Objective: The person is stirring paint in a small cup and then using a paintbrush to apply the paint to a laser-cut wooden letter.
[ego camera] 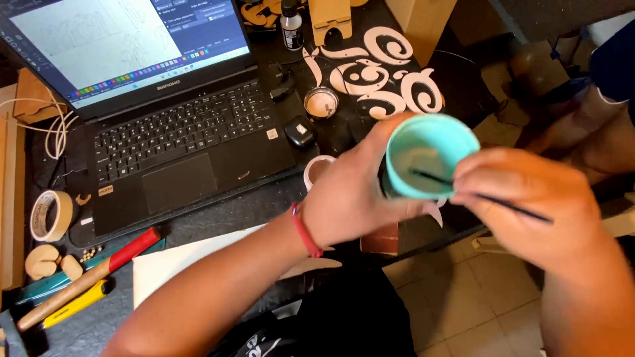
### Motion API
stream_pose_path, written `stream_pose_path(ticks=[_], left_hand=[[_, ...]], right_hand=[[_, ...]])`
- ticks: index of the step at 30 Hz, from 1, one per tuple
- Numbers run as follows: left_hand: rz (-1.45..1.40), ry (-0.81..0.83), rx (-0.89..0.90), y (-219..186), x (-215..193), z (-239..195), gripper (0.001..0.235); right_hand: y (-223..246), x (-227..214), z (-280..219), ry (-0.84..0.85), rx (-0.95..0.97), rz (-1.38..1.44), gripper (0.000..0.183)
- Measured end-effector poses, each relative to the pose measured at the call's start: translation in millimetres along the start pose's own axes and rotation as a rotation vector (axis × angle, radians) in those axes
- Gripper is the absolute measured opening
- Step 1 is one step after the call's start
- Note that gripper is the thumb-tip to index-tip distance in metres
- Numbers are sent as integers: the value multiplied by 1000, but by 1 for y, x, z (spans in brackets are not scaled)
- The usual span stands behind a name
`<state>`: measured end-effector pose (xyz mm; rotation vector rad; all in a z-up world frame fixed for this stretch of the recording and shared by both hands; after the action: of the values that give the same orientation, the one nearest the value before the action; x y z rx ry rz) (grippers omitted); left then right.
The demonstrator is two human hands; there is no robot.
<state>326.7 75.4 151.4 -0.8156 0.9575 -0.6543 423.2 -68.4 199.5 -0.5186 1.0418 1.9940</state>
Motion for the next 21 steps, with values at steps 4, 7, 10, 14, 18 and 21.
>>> stream_pose_path(ticks=[4,7,10,14,18,21], left_hand=[[-60,53,43,15,-14,37,100],[77,53,23,21,-37,44,116],[185,-41,60,17,-82,20,96],[289,-115,-58,15,-134,-37,67],[557,-114,-240,40,-163,-115,64],[696,-147,-507,80,-173,-196,67]], right_hand=[[-42,-4,23,44,-10,-74,18],[-87,-6,44,-21,88,-250,13],[-139,0,79,-12,174,-412,7],[-222,18,121,-158,143,-272,8],[-288,44,160,-209,95,-354,5],[-327,65,172,-282,79,-451,3]])
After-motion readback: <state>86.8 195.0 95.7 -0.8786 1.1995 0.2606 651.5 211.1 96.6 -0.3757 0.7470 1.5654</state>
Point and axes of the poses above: each hand's wrist, its own z-axis towards the middle knuckle, its own x-axis out of the palm, y = z × x, the point moved 6 cm from there along z, towards the middle knuckle, and after that the axes turned 4 degrees about -x, right-handed, at the moved point
